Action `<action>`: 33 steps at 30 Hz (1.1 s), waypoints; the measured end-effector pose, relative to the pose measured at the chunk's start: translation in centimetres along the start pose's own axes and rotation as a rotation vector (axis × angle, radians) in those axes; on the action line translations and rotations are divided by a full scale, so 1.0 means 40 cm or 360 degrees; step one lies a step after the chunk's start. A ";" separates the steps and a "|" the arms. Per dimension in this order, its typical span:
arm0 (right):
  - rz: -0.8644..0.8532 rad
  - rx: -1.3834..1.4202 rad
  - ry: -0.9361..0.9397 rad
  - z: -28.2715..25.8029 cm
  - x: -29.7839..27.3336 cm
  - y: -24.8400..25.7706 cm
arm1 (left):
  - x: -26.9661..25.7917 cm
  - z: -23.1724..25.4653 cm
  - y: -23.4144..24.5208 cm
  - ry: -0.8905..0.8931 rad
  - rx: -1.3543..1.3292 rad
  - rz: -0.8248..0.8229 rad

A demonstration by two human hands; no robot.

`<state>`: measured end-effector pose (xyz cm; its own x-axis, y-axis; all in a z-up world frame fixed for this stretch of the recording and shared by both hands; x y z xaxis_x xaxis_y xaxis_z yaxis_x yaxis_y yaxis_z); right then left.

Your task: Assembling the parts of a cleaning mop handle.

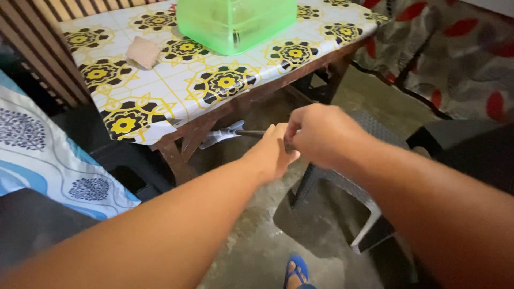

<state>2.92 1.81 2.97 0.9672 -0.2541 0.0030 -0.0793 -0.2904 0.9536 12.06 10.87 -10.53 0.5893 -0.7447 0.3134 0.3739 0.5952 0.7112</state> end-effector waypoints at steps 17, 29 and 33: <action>-0.0510 0.0162 -0.0189 0.042 -0.207 -0.084 | -0.251 0.218 0.109 0.0391 -0.0121 -0.0276; -0.0341 -0.0054 -0.0405 -0.210 -0.464 0.118 | -0.340 0.336 0.056 -0.0024 -0.0604 -0.0004; -0.0201 -0.0020 -0.0378 -0.160 -0.435 -0.002 | -0.346 0.254 0.047 0.0224 -0.0301 -0.0203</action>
<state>-12.35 12.16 4.77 0.8853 -0.4266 -0.1853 0.0425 -0.3225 0.9456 -2.68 19.22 -7.14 0.6176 -0.7759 0.1286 0.5712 0.5549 0.6048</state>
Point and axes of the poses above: each hand's wrist, its own x-axis towards the middle knuckle, its own y-axis out of the back of the hand, z = x × y, the point moved 1 cm from there along x, towards the middle knuckle, and after that the axes turned 1 degree about -y, right-handed, at the moved point
